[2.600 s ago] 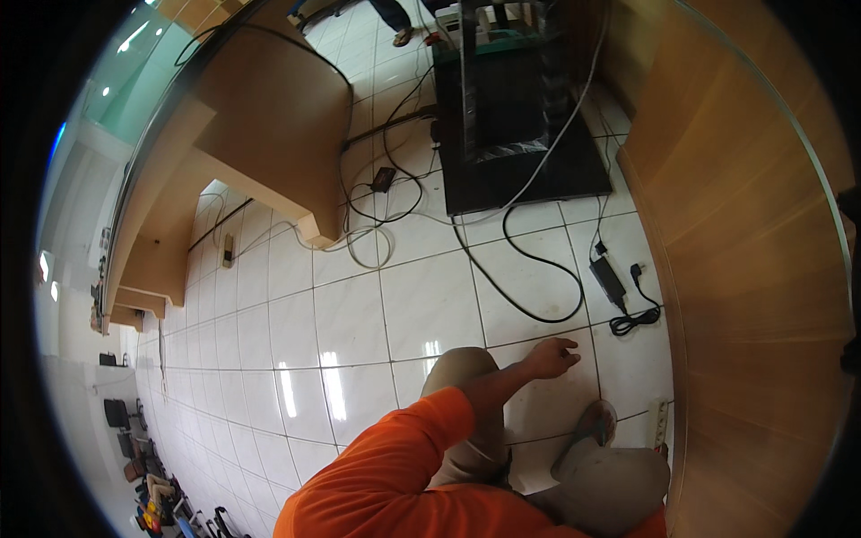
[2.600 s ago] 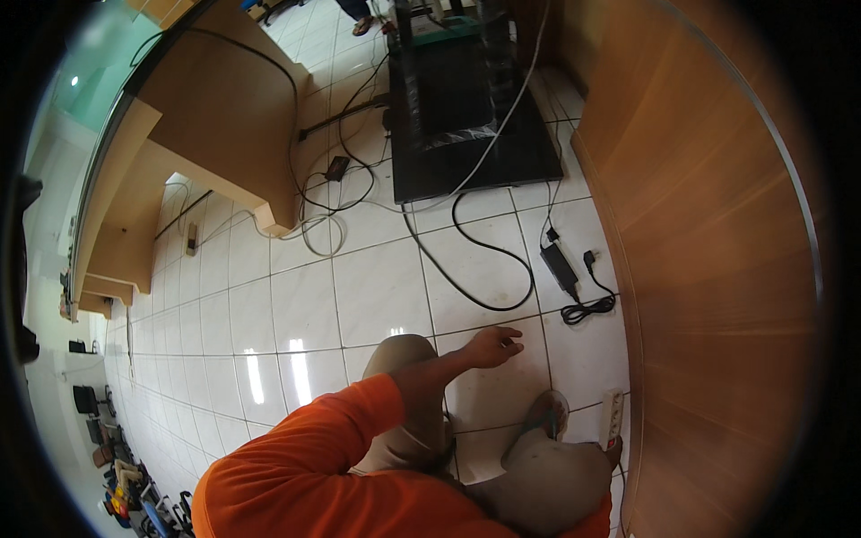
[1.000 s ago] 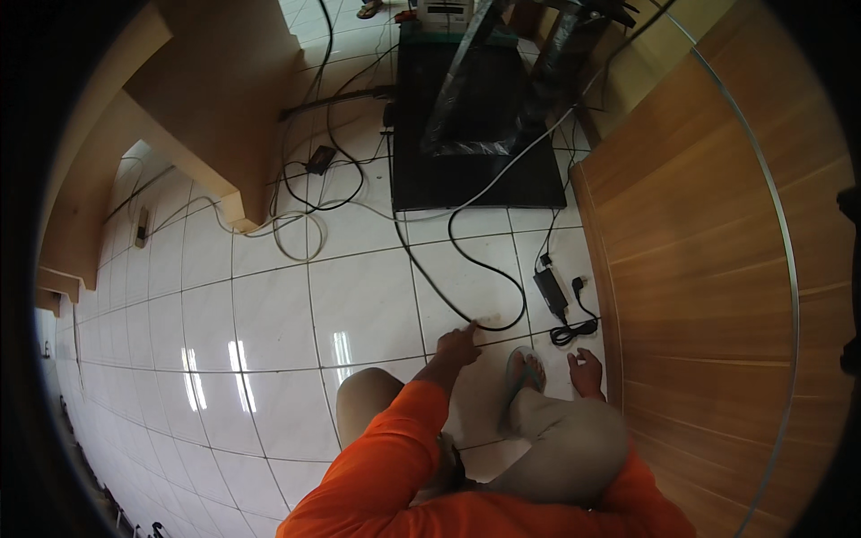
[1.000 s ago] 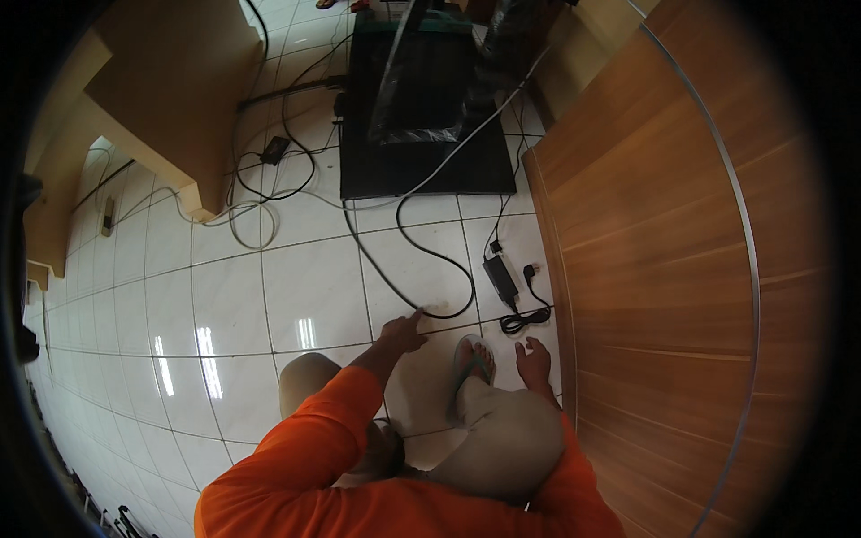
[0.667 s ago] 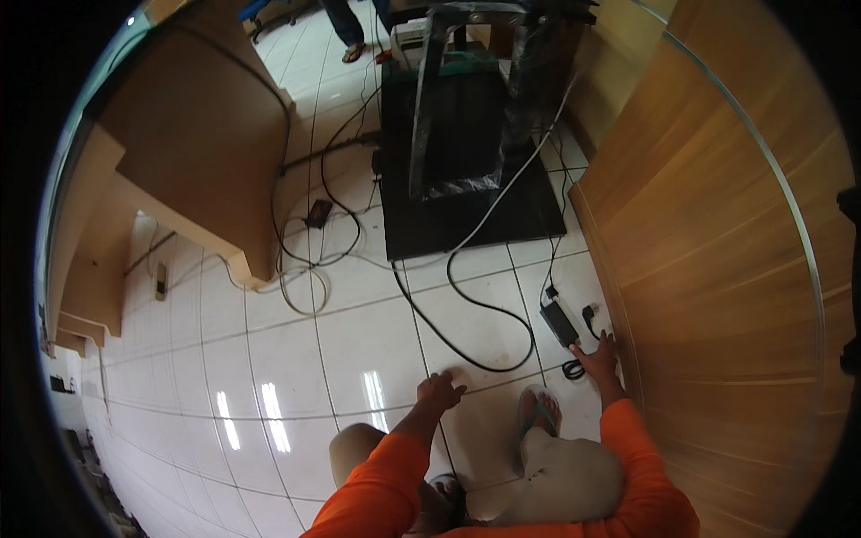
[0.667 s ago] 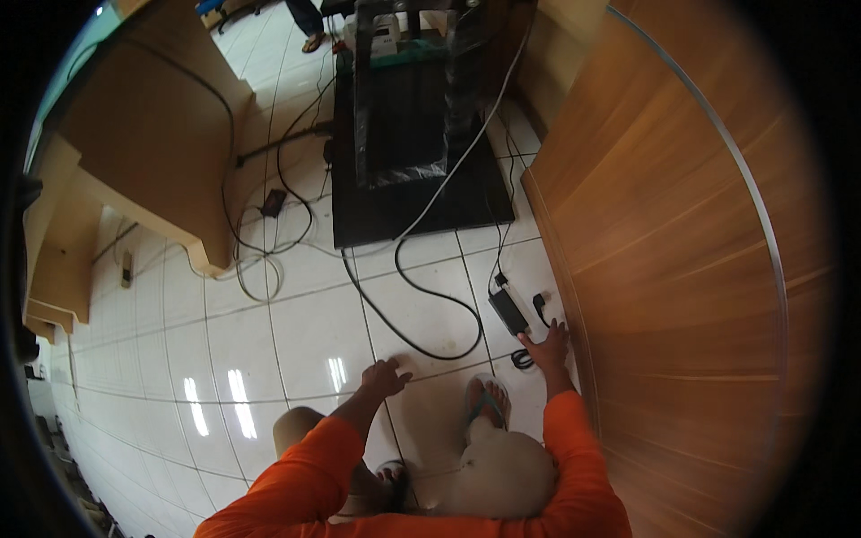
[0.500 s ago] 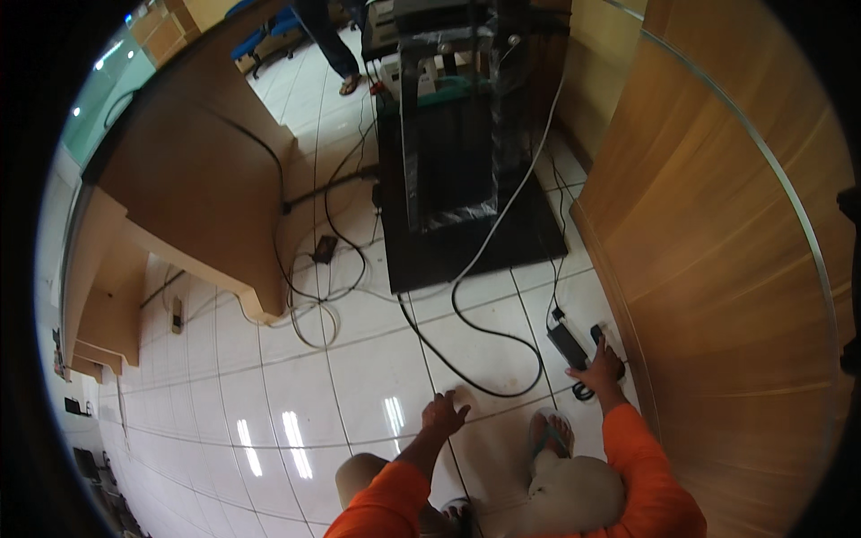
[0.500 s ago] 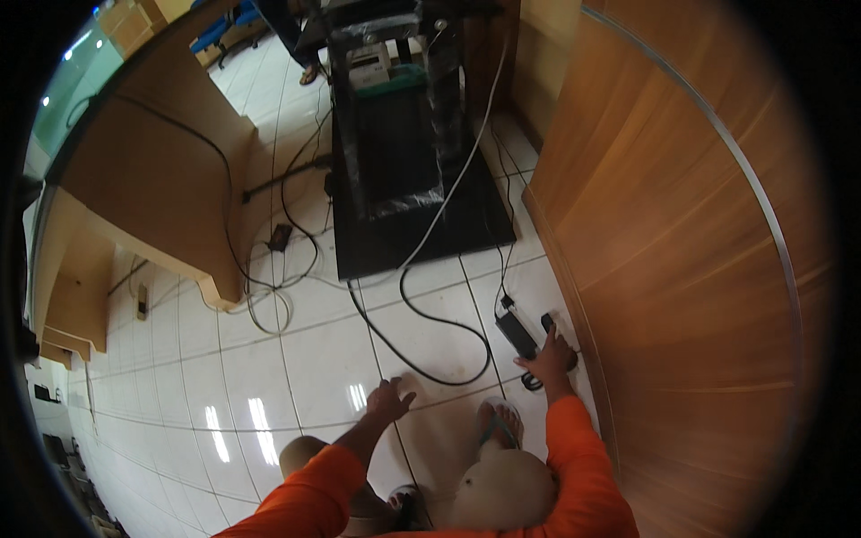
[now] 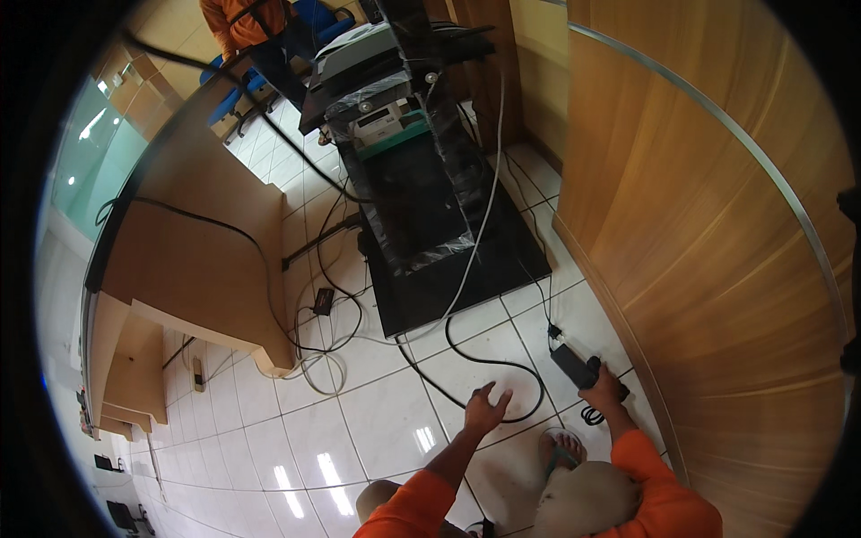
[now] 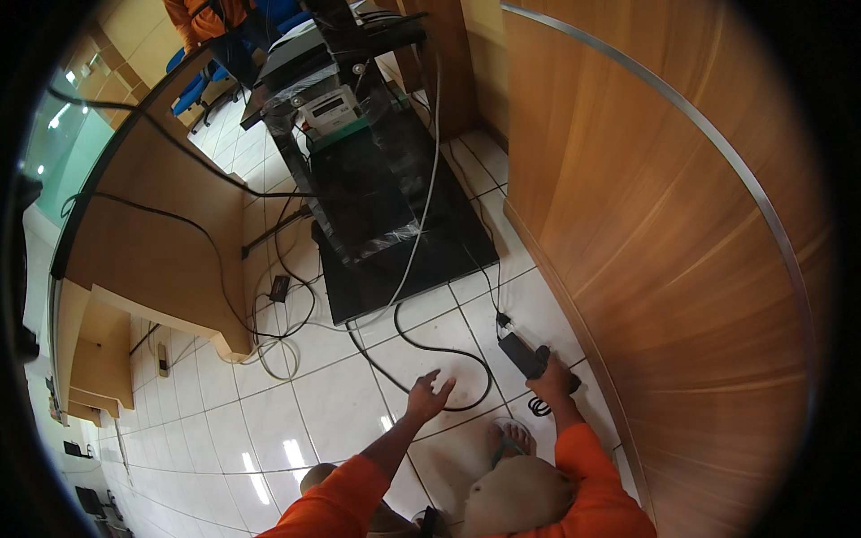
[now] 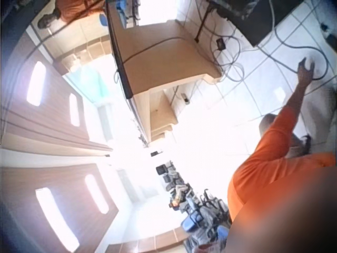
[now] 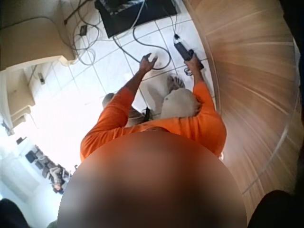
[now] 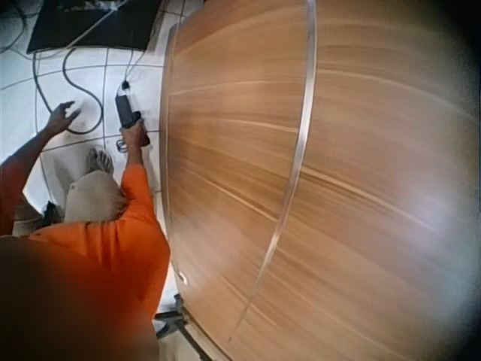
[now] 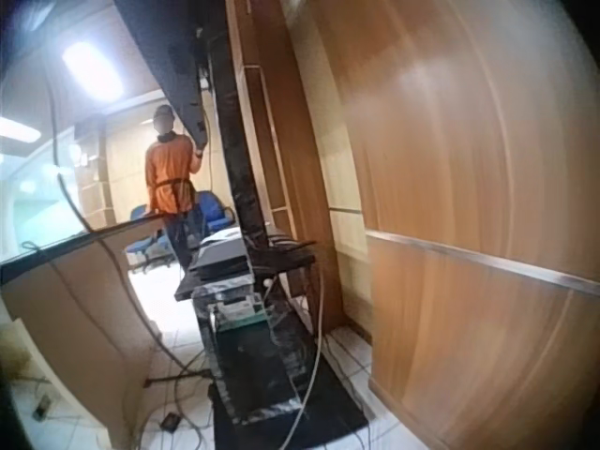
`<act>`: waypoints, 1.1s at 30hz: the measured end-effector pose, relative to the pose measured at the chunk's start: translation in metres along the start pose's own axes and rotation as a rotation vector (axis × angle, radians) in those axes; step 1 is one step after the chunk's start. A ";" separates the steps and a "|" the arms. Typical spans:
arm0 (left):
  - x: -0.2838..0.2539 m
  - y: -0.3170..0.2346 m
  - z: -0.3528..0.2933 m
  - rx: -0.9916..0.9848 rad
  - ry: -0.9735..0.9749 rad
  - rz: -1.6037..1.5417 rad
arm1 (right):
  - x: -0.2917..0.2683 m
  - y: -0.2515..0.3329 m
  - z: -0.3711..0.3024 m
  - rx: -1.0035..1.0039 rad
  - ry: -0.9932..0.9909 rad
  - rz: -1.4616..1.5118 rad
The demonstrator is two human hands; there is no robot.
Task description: The person moves two black office chairs from a meeting room to a storage area, placing them with other chairs. Then the person kneels and organizes cables and a power strip near a TV stand.
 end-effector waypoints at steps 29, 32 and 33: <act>0.143 -0.126 0.220 -0.101 0.274 -0.787 | -0.056 0.002 -0.094 -0.116 0.271 0.834; 0.129 -0.145 0.196 -0.126 0.216 -1.051 | -0.066 0.004 -0.081 -0.154 0.272 0.744; 0.119 -0.154 0.190 -0.042 0.172 -1.044 | -0.071 0.007 -0.077 -0.236 0.250 0.790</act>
Point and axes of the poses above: each hand's wrist, its own z-axis towards the middle knuckle, its own x-axis out of the palm, y = z × x, the point moved 3 cm from there along z, towards the middle knuckle, and after that the axes turned 8 degrees about -z, right-handed, at the moved point
